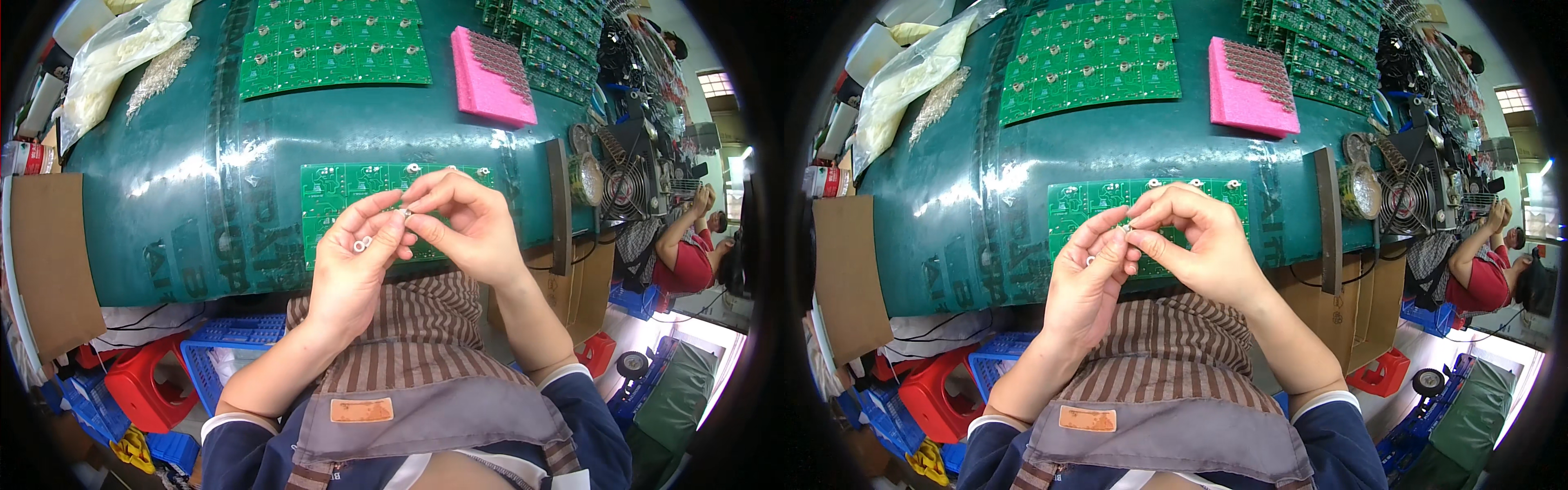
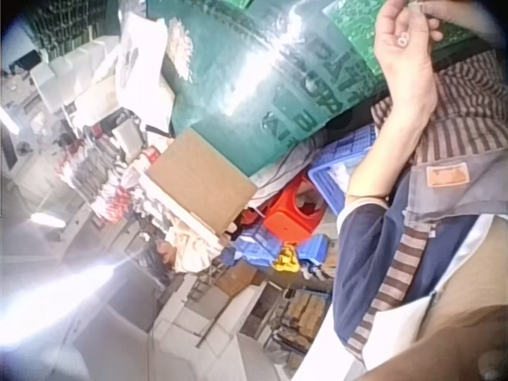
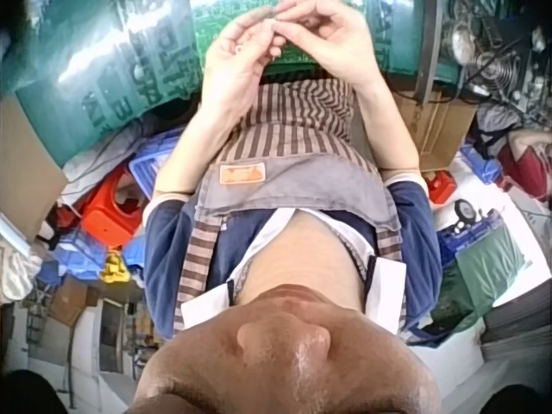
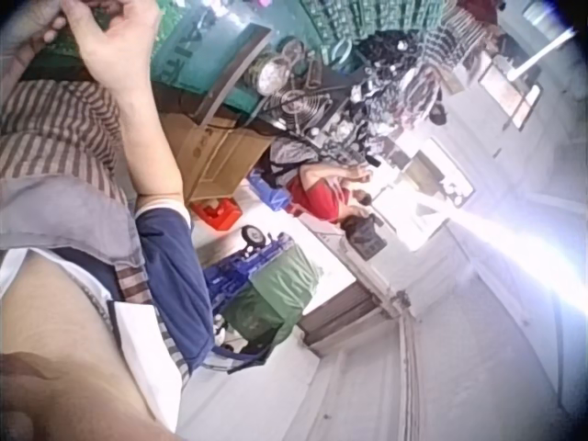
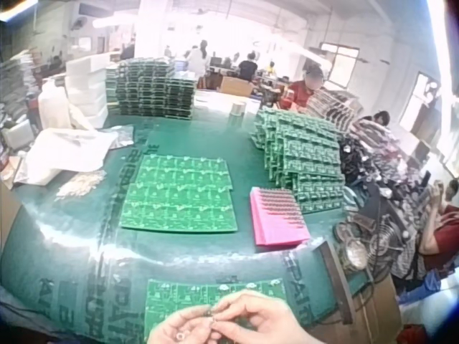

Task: The person assembles small plastic components onto green printed circuit boards by hand, taking the components from a component tray and a cardboard box.

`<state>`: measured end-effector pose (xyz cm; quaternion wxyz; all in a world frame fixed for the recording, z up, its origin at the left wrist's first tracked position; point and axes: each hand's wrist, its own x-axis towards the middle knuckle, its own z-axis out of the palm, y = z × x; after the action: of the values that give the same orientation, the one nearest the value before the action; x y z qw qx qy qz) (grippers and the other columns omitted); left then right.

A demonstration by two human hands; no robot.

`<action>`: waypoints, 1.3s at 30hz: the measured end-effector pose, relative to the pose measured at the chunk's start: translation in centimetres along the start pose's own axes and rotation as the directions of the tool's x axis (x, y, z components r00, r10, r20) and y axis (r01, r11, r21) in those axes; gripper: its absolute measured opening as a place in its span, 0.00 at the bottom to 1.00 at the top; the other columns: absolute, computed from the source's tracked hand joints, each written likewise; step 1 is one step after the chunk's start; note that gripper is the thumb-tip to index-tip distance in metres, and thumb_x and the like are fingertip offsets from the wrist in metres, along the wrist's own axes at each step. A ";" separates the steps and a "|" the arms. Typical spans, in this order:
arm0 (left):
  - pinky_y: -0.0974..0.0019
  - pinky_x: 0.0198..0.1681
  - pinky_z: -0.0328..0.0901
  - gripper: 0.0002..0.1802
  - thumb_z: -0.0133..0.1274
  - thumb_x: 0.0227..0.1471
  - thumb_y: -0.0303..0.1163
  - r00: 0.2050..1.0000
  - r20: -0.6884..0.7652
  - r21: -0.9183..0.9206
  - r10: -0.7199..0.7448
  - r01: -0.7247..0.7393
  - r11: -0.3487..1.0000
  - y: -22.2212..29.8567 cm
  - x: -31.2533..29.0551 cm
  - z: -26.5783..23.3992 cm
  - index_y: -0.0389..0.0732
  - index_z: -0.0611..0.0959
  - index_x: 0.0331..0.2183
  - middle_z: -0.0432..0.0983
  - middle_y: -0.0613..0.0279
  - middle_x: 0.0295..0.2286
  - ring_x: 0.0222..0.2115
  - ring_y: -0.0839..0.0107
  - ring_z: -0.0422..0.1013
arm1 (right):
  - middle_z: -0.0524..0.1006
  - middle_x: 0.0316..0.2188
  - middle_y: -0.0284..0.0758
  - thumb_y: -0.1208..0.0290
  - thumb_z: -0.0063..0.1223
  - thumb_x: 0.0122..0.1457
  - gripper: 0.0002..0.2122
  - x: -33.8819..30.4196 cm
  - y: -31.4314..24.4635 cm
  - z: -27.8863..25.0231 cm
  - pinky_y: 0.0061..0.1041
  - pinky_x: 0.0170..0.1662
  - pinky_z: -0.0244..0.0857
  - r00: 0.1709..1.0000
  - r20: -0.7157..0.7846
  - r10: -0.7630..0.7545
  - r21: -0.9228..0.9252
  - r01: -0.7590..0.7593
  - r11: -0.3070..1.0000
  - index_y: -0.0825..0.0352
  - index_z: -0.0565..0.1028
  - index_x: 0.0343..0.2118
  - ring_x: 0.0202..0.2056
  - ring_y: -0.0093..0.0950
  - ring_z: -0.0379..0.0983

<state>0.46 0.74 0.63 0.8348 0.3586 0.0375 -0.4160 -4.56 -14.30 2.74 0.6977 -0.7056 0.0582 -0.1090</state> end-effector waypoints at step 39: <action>0.68 0.42 0.67 0.18 0.39 0.61 0.34 0.993 -0.001 0.074 -0.116 0.115 0.991 -0.5 -0.8 -0.5 0.31 0.68 0.47 0.71 0.50 0.41 0.39 0.68 0.71 | 0.75 0.22 0.37 0.77 0.58 0.46 0.04 4.5 2.0 1.8 0.29 0.29 0.65 0.983 -0.010 -0.184 -0.684 0.128 0.718 0.68 0.73 0.24 0.28 0.34 0.73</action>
<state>-0.28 1.36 0.27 0.7956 0.3858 0.0415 -0.4653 0.35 -13.63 1.03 0.3768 -0.9093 0.0614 -0.1658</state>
